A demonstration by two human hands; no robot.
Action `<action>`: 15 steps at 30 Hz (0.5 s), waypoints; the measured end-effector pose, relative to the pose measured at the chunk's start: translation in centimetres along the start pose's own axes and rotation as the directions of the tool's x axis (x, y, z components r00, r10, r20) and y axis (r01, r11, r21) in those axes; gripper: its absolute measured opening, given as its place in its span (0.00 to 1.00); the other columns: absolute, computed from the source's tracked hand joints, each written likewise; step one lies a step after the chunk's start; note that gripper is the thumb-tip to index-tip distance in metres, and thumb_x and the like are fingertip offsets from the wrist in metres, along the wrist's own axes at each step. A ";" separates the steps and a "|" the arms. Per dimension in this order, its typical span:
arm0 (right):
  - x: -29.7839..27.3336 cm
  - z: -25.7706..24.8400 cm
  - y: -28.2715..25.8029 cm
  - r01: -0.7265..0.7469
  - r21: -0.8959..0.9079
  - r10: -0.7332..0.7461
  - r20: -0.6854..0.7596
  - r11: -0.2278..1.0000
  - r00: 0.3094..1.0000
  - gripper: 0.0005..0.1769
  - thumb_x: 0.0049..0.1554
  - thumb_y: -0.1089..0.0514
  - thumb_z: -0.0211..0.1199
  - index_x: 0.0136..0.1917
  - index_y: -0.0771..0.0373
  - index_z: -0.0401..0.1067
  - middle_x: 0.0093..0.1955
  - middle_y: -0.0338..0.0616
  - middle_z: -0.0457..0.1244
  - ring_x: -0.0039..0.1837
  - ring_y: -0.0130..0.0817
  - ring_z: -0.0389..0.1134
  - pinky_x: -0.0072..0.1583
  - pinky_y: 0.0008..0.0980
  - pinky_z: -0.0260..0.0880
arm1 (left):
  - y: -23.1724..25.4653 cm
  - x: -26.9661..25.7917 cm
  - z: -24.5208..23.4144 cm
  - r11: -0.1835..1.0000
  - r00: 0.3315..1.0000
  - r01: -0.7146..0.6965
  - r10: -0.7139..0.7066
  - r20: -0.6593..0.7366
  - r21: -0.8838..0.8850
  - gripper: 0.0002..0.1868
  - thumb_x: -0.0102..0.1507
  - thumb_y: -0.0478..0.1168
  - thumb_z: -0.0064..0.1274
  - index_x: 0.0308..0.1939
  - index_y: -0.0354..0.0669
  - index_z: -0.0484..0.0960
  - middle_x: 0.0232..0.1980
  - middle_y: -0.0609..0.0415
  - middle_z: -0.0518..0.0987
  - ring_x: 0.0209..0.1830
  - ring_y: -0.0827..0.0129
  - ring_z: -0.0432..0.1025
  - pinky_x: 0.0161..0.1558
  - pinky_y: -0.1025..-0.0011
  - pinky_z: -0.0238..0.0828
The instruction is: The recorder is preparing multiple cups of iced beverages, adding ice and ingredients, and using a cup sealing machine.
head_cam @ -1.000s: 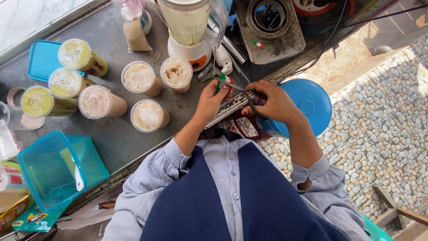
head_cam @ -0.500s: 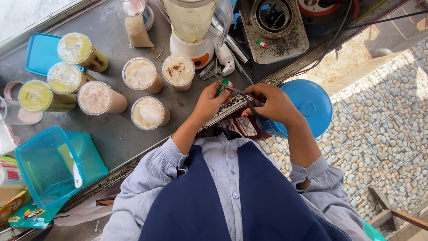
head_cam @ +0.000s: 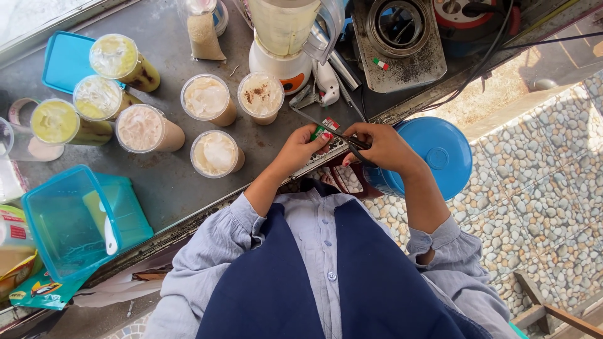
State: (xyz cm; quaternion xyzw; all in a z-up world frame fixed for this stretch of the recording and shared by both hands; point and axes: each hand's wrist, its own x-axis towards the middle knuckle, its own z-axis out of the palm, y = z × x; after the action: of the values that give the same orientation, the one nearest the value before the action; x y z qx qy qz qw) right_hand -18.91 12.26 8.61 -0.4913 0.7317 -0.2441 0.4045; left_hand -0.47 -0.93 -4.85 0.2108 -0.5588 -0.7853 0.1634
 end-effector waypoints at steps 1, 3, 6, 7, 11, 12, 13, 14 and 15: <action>0.3 0.0 0.1 0.003 0.001 -0.003 0.003 1.000 1.000 0.35 0.38 0.46 0.82 0.57 0.58 0.77 0.33 0.37 0.58 0.37 0.26 0.57 0.40 0.32 0.57 | -0.4 -0.1 -0.2 1.000 1.000 0.000 0.000 -0.004 0.001 0.09 0.70 0.40 0.50 0.49 0.37 0.78 0.39 0.60 0.79 0.39 0.79 0.72 0.45 0.77 0.72; 0.8 -0.1 0.6 -0.022 -0.038 0.023 0.038 0.999 0.999 0.35 0.39 0.43 0.81 0.58 0.58 0.78 0.35 0.39 0.57 0.38 0.28 0.57 0.40 0.33 0.57 | -1.5 -0.2 -0.3 1.000 1.000 -0.013 0.013 0.016 0.021 0.09 0.72 0.40 0.50 0.46 0.36 0.78 0.38 0.57 0.81 0.39 0.77 0.73 0.46 0.76 0.72; 1.1 -0.7 0.1 -0.106 -0.105 0.114 0.077 0.989 0.991 0.37 0.40 0.42 0.79 0.60 0.56 0.76 0.38 0.40 0.62 0.41 0.30 0.62 0.43 0.34 0.62 | -2.7 -0.6 -0.9 0.984 0.994 -0.110 0.108 -0.020 -0.143 0.10 0.74 0.39 0.49 0.49 0.35 0.79 0.39 0.55 0.78 0.39 0.76 0.69 0.45 0.75 0.68; 1.3 -1.1 0.6 -0.104 -0.106 0.112 0.078 0.989 0.991 0.37 0.40 0.42 0.79 0.60 0.56 0.76 0.38 0.40 0.62 0.41 0.30 0.62 0.43 0.34 0.62 | -1.6 -1.1 -0.6 0.984 0.994 -0.111 0.109 -0.022 -0.142 0.10 0.74 0.39 0.49 0.49 0.35 0.79 0.39 0.55 0.78 0.39 0.76 0.69 0.45 0.75 0.68; 2.8 -1.4 3.2 -0.003 -0.236 0.016 0.055 0.972 0.998 0.34 0.42 0.48 0.77 0.60 0.57 0.73 0.49 0.43 0.68 0.50 0.37 0.69 0.51 0.37 0.69 | 2.3 -3.0 0.4 0.970 0.977 -0.165 0.137 -0.162 -0.178 0.13 0.74 0.41 0.42 0.50 0.35 0.79 0.44 0.53 0.82 0.45 0.74 0.75 0.51 0.74 0.74; 3.3 -1.4 4.0 0.065 -0.270 -0.053 0.049 0.961 0.997 0.32 0.43 0.51 0.75 0.61 0.57 0.73 0.52 0.45 0.69 0.53 0.39 0.71 0.53 0.39 0.70 | 3.2 -3.3 0.8 0.968 0.971 -0.185 0.154 -0.185 -0.169 0.14 0.74 0.41 0.42 0.52 0.34 0.79 0.46 0.52 0.83 0.48 0.73 0.77 0.54 0.75 0.75; 3.9 -1.3 3.7 0.069 -0.270 -0.057 0.052 0.960 0.997 0.32 0.43 0.51 0.75 0.61 0.57 0.73 0.52 0.45 0.69 0.53 0.39 0.71 0.53 0.39 0.70 | 3.8 -3.4 0.9 0.968 0.970 -0.187 0.155 -0.189 -0.167 0.14 0.74 0.41 0.42 0.52 0.34 0.79 0.46 0.52 0.83 0.48 0.73 0.77 0.54 0.75 0.75; 4.4 -1.2 3.4 0.104 -0.316 -0.089 0.062 0.943 0.994 0.29 0.45 0.55 0.73 0.61 0.58 0.73 0.54 0.46 0.68 0.55 0.42 0.70 0.55 0.40 0.70 | 4.2 -3.6 1.1 0.956 0.956 -0.252 0.221 -0.193 -0.151 0.14 0.74 0.40 0.45 0.54 0.32 0.79 0.49 0.50 0.83 0.49 0.72 0.77 0.56 0.73 0.75; 4.9 -1.0 3.1 0.139 -0.361 -0.120 0.073 0.922 0.990 0.27 0.47 0.58 0.71 0.60 0.58 0.72 0.55 0.47 0.68 0.57 0.45 0.70 0.58 0.42 0.70 | 4.6 -3.8 1.3 0.939 0.938 -0.316 0.287 -0.197 -0.135 0.14 0.74 0.39 0.48 0.57 0.31 0.79 0.51 0.48 0.83 0.51 0.71 0.77 0.59 0.72 0.75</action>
State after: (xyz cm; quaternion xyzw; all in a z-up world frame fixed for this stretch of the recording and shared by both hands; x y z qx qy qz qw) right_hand -22.34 8.98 5.10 -0.6111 0.7199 -0.1178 0.3073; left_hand 2.20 0.54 0.48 0.1763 -0.5014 -0.7727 0.3471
